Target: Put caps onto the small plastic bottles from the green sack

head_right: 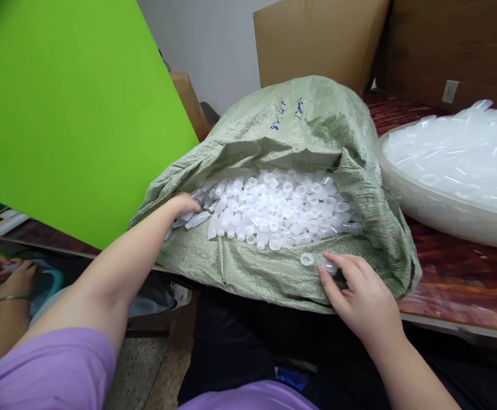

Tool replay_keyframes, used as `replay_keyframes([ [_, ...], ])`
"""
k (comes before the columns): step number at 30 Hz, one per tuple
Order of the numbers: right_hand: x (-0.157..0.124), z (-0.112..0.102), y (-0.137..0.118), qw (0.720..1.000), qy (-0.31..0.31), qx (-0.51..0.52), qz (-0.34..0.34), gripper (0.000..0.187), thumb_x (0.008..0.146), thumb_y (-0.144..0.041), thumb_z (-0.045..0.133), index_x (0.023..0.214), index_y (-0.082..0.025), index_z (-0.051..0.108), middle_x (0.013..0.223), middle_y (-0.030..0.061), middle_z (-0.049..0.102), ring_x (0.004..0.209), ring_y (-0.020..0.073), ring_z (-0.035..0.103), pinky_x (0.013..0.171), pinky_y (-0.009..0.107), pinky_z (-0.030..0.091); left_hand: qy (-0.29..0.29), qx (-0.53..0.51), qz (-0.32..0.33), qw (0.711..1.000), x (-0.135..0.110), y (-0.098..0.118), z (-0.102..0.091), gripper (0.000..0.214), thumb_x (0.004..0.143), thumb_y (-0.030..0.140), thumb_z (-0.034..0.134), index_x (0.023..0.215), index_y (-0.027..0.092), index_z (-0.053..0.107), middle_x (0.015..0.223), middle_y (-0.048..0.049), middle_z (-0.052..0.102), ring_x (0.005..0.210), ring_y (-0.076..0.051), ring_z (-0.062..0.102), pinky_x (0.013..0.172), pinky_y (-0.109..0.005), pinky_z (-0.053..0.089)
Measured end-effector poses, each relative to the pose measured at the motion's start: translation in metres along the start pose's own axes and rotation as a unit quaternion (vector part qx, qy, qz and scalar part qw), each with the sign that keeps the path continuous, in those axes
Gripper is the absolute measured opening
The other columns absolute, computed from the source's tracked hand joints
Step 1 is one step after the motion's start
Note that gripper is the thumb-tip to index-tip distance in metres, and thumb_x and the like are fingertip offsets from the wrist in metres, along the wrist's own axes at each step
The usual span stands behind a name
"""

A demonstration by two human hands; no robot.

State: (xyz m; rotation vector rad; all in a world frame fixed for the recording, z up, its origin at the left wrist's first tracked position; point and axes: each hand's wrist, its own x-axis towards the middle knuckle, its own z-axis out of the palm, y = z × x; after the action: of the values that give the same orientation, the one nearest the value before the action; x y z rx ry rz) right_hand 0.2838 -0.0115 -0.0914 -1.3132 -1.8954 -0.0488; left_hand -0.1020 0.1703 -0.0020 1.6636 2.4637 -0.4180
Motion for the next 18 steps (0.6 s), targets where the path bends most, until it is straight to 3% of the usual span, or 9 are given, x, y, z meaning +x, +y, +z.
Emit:
replay_keyframes([
  [9,0.000,0.000,-0.001,1.000,0.011,0.017,-0.005,0.025,0.083,-0.032,0.055,0.104,-0.017,0.056,0.093,0.0071,0.058,0.083,0.0176,0.058,0.078,0.030,0.046,-0.017,0.069,0.010,0.997,0.012,0.008,-0.010,0.030,0.050,0.022,0.067,0.078,0.010,0.067,0.084,-0.0136,0.068,0.071,-0.024,0.064,0.061,-0.025,0.049],
  [18,-0.001,0.000,0.000,0.999,0.011,0.029,-0.006,0.024,0.083,-0.030,0.056,0.104,-0.018,0.056,0.093,0.0065,0.059,0.083,0.0173,0.059,0.078,0.030,0.047,0.063,0.063,0.043,0.995,0.001,-0.006,-0.006,0.043,0.055,0.029,0.064,0.095,0.015,0.061,0.096,-0.0123,0.067,0.081,-0.024,0.064,0.063,-0.024,0.048],
])
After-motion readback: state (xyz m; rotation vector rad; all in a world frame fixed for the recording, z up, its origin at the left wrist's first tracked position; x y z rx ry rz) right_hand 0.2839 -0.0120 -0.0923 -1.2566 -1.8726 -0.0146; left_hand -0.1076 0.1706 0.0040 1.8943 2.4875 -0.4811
